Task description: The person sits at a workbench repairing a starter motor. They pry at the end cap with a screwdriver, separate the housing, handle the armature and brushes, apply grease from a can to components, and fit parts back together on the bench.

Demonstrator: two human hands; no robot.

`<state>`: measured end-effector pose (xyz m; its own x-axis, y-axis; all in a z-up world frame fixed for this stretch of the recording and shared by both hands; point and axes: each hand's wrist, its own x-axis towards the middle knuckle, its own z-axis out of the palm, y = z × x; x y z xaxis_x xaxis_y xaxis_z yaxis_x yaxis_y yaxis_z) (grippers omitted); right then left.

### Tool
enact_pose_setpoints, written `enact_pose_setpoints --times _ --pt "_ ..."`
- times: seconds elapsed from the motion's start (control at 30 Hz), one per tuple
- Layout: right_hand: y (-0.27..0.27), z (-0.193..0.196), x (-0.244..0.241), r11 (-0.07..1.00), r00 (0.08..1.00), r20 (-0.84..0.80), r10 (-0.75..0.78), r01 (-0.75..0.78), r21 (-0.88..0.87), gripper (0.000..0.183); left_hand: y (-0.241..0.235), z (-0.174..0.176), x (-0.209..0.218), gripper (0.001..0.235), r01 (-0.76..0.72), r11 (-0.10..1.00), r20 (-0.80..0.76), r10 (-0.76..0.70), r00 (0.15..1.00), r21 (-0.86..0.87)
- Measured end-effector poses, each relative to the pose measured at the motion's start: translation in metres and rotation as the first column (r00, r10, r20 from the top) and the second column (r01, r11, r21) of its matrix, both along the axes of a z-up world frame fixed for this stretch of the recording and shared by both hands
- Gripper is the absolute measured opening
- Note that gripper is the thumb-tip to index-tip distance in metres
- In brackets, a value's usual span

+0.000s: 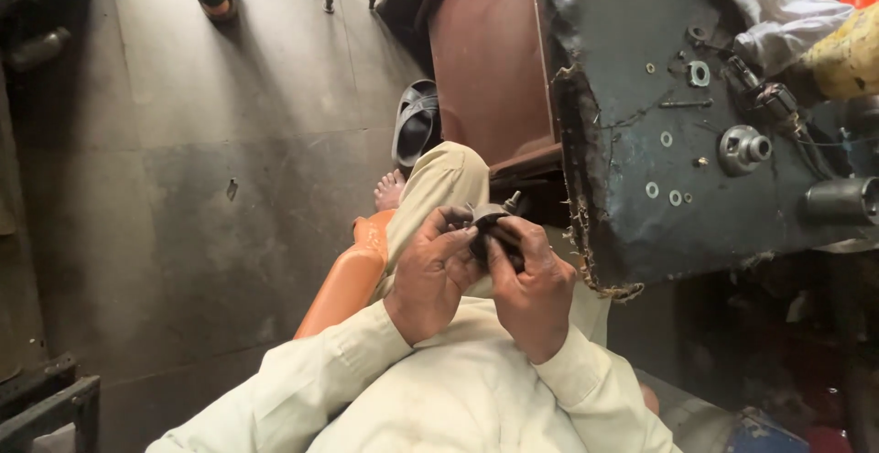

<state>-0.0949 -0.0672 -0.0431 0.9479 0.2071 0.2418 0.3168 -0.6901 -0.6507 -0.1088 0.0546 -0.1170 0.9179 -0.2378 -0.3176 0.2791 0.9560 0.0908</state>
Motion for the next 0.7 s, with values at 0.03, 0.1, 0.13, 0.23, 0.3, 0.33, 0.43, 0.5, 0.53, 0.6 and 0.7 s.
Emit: enact_pose_setpoints --times 0.03,0.1,0.13,0.23,0.3,0.33,0.43,0.5,0.53,0.6,0.7 --pt "0.0 0.0 0.0 1.0 1.0 -0.001 -0.007 0.006 -0.013 0.028 0.0 0.001 0.001 0.021 -0.003 1.0 -0.004 0.003 1.0 0.012" --pt "-0.001 -0.004 0.001 0.995 0.998 0.058 0.037 -0.032 -0.092 0.029 -0.002 -0.009 -0.001 0.021 -0.006 1.0 -0.004 0.007 1.0 0.026" --pt "-0.002 -0.006 0.001 0.983 0.99 0.111 0.085 -0.065 -0.172 0.031 -0.004 -0.014 -0.002 0.022 -0.009 0.999 -0.006 0.009 1.0 0.041" --pt "0.0 0.0 -0.003 0.959 0.988 0.064 0.138 -0.117 -0.257 0.041 -0.002 -0.011 0.001 0.021 -0.031 0.997 0.006 0.031 1.0 0.064" --pt "0.005 0.006 -0.01 0.943 0.982 0.008 0.188 -0.178 -0.281 0.051 0.003 -0.003 0.002 0.021 -0.034 0.996 -0.007 0.034 0.999 0.081" --pt "0.008 0.009 -0.013 0.922 0.97 -0.052 0.236 -0.24 -0.305 0.06 0.006 0.001 0.002 0.021 -0.037 0.995 -0.022 0.039 0.999 0.095" --pt "0.01 0.009 -0.012 0.939 0.966 -0.126 0.227 -0.252 -0.233 0.065 0.009 0.002 0.002 0.021 -0.027 0.994 -0.035 0.03 0.999 0.108" --pt "0.006 0.005 -0.009 0.954 0.97 -0.048 0.238 -0.243 -0.176 0.062 0.011 0.006 0.004 0.021 -0.023 0.994 -0.024 0.025 0.999 0.103" --pt "0.004 0.003 -0.007 0.963 0.969 0.029 0.244 -0.239 -0.121 0.059 0.012 0.008 0.004 0.021 -0.021 0.995 -0.014 0.022 1.0 0.093" --pt "0.004 0.005 -0.005 0.961 0.964 0.074 0.257 -0.247 -0.122 0.058 0.013 0.011 0.004 0.021 -0.012 0.996 -0.015 0.014 1.0 0.085" --pt "0.003 0.007 -0.002 0.957 0.956 0.103 0.275 -0.262 -0.127 0.057 0.012 0.011 0.005 0.02 -0.008 0.997 -0.01 0.009 1.0 0.073"
